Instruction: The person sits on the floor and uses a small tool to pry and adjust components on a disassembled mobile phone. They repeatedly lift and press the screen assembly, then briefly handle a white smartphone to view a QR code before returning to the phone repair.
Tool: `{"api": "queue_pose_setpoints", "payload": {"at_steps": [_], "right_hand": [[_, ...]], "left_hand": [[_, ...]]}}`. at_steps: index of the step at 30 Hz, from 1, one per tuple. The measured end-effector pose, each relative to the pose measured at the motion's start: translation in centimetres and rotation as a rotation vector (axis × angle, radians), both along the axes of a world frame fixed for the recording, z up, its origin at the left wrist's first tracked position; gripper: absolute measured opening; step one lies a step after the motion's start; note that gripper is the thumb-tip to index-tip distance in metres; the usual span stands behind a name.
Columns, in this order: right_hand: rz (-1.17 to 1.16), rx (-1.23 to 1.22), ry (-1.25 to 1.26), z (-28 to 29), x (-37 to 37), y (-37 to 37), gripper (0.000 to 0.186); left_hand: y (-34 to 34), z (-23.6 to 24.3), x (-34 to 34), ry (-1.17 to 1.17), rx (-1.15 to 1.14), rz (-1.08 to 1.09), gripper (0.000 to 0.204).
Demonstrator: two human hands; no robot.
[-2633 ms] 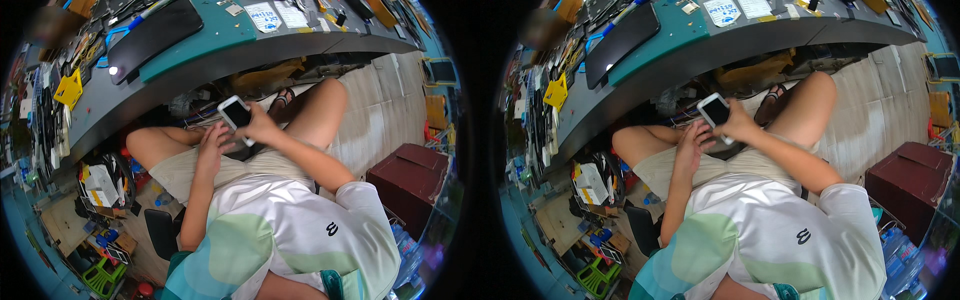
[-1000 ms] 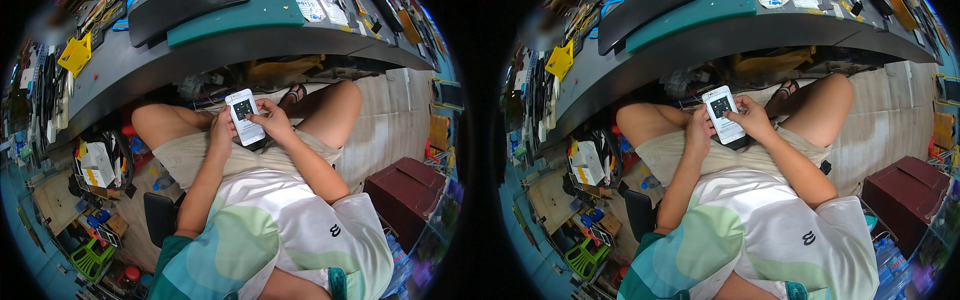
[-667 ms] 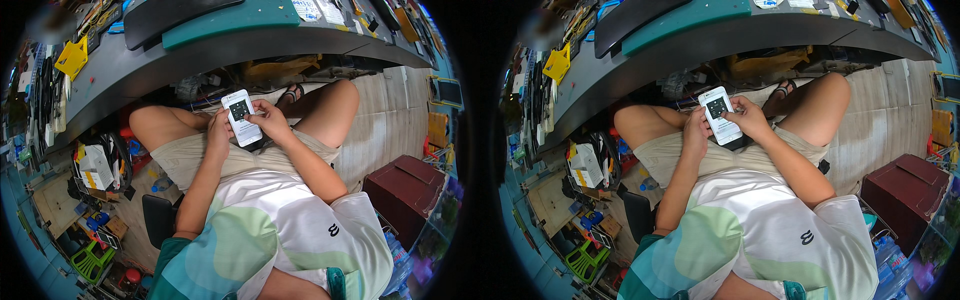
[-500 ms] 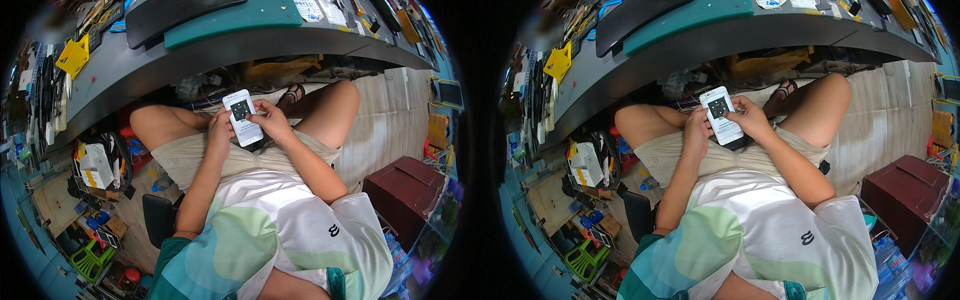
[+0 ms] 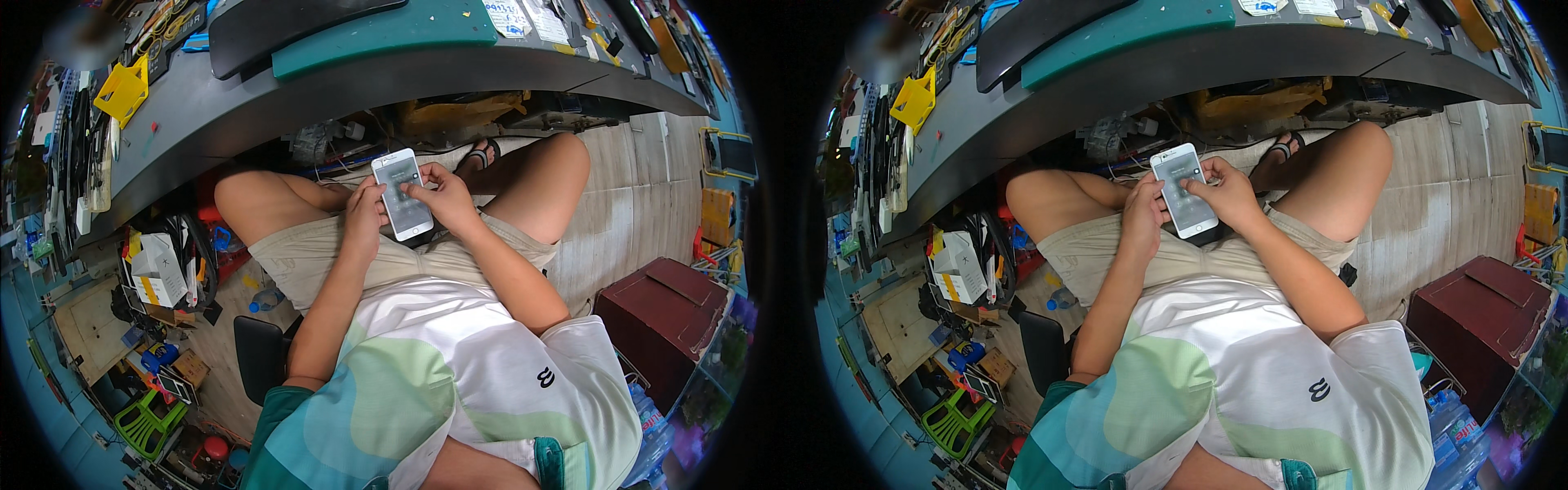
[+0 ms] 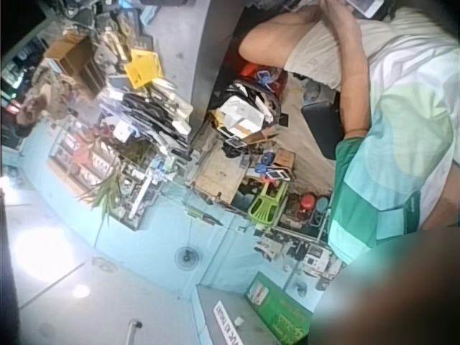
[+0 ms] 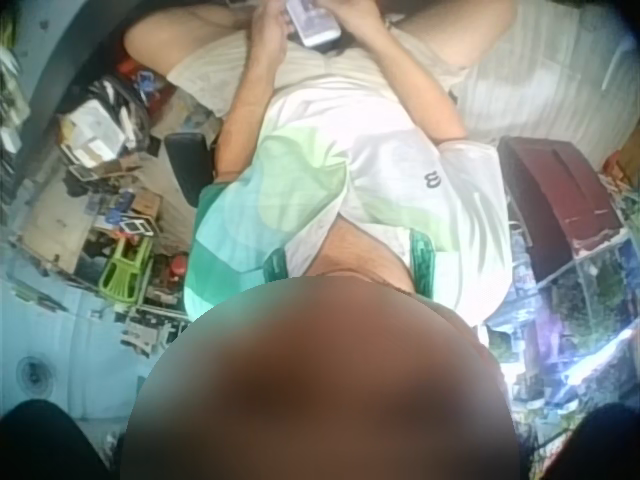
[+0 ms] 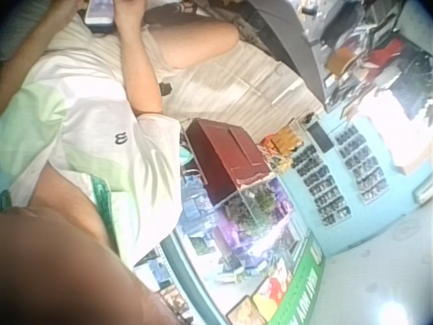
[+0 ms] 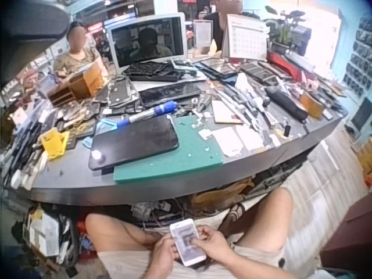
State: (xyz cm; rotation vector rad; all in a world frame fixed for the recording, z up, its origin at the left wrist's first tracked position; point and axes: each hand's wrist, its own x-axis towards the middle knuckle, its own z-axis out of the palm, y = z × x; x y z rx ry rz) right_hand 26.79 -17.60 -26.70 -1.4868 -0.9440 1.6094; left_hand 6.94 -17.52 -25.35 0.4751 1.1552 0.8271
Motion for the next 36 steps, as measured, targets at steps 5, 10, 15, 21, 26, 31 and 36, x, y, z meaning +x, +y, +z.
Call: {"api": "queue_pose_setpoints", "payload": {"at_steps": [5, 10, 15, 21, 26, 31, 36], "right_hand": [[-0.016, 0.023, -0.03, -0.49, -0.09, -0.06, 0.04], [-0.034, 0.034, -0.008, -0.68, -0.1, -0.1, 0.043], [-0.023, 0.037, -0.021, -0.64, -0.07, -0.08, 0.043], [-0.028, 0.075, -0.06, -0.56, -0.29, -0.02, 0.04], [-0.013, 0.033, -0.037, -0.11, -0.05, -0.07, 0.041], [-0.021, 0.035, -0.012, -0.26, -0.01, -0.08, 0.043], [-0.006, 0.05, -0.011, -0.71, 0.23, -0.1, 0.044]], "left_hand": [[-0.03, -0.1, -0.04, 0.004, 0.017, -0.004, 0.048], [-0.06, -0.44, -0.03, 0.015, 0.004, 0.01, 0.049], [-0.06, -0.58, -0.04, 0.016, -0.01, 0.031, 0.049], [0.04, -0.23, 0.06, -0.011, 0.003, 0.024, 0.045], [0.04, -0.19, -0.11, -0.028, 0.011, 0.027, 0.042], [0.16, -0.29, 0.02, -0.006, 0.0, 0.043, 0.045], [0.04, -0.15, 0.07, 0.005, -0.001, 0.058, 0.047]]}}
